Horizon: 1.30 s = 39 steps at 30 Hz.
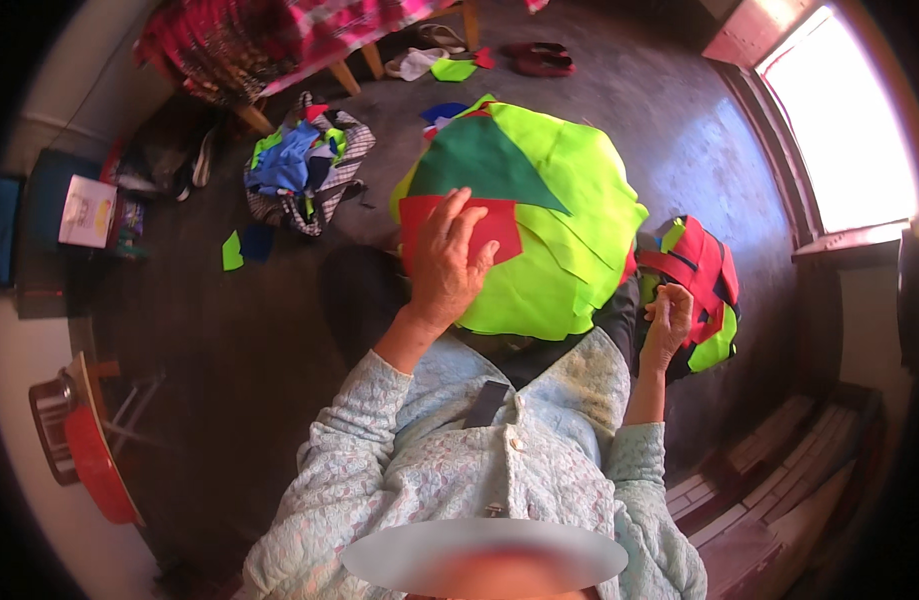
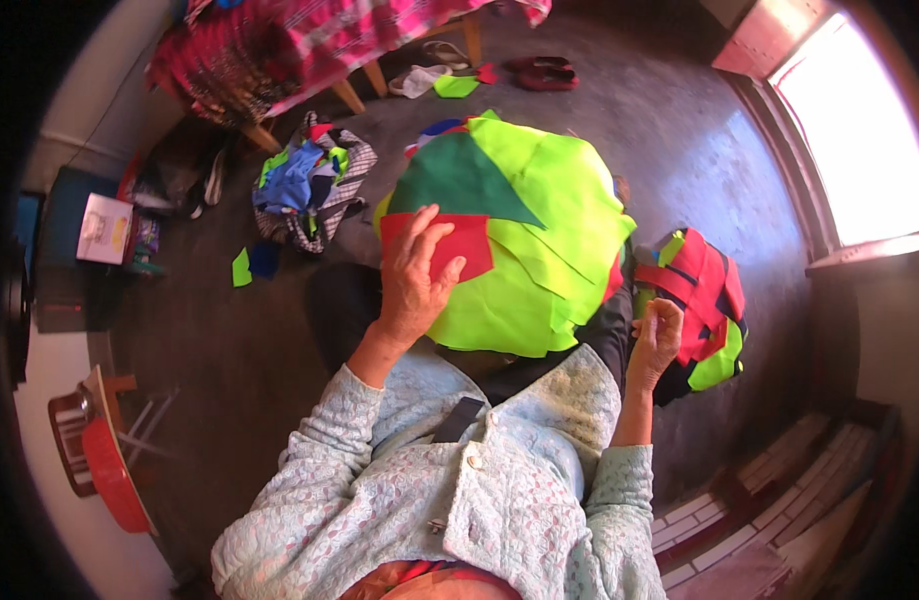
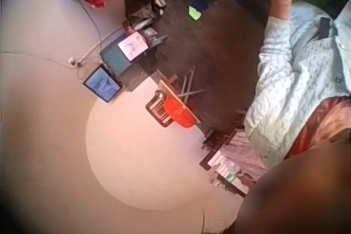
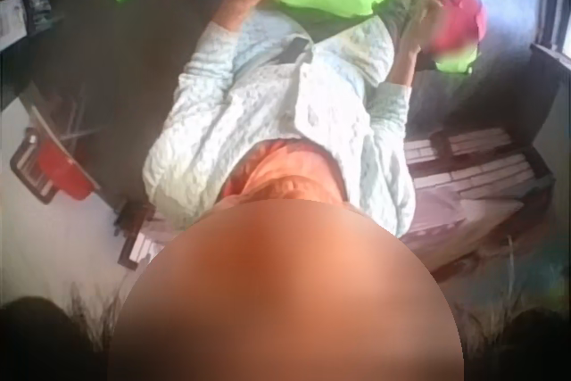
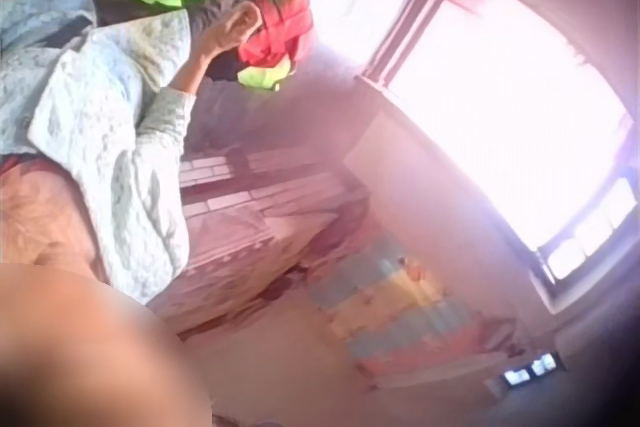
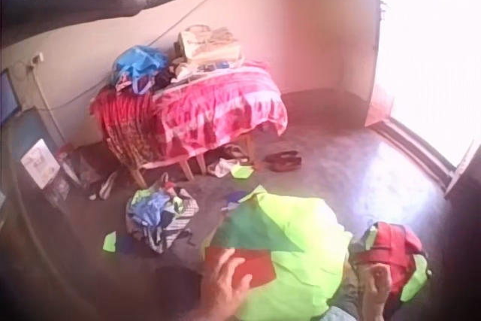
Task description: The person assembles a spherical craft object by hand, layering and smoothing colorful fabric pieces onto a base. They repeatedly pick up fabric strips and patches, press them into place, and adjust the surface to form a multi-colored sphere.
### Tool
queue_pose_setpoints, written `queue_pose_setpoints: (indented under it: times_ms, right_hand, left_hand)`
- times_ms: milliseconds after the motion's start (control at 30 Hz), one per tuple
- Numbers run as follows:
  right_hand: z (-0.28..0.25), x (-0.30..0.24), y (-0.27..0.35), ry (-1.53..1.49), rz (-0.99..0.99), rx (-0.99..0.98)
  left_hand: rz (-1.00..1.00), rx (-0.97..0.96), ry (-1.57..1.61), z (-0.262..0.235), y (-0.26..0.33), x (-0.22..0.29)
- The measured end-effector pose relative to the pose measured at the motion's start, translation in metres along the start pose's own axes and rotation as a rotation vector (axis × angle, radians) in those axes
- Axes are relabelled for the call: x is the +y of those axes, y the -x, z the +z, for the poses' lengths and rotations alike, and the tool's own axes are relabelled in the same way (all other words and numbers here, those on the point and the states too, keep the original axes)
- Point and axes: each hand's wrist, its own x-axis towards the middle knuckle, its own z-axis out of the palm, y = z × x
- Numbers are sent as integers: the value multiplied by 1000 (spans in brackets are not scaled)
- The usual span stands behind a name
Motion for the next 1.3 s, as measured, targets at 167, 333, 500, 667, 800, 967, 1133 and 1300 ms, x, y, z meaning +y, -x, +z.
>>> queue_pose_setpoints:
  times_ms: [167, 333, 500, 667, 800, 967, 1133, 1300]
  right_hand:
    - [-36, 54, 14, -115, 299, 122]
    - [-38, 79, 36, -242, 499, 101]
    - [-45, 80, 27, -277, 529, 137]
    - [-72, 82, 6, 347, 150, 301]
    - [-91, 71, -8, 842, -83, 295]
    - [-102, 85, 1, 1050, -2, 109]
    - [-119, 99, 0, 894, -42, 100]
    - [-134, 100, -7, 717, 41, 180]
  left_hand:
    - [144, -158, -198, 48, -18, 9]
    - [163, -276, -413, 55, -16, 4]
    - [170, -321, -463, 55, -19, 8]
    - [165, -321, -456, 55, -18, 9]
    - [164, -321, -466, 54, -18, 10]
    - [155, -332, -470, 54, -20, 12]
    - [161, -326, -481, 52, -20, 14]
    - [153, -315, -462, 52, -20, 13]
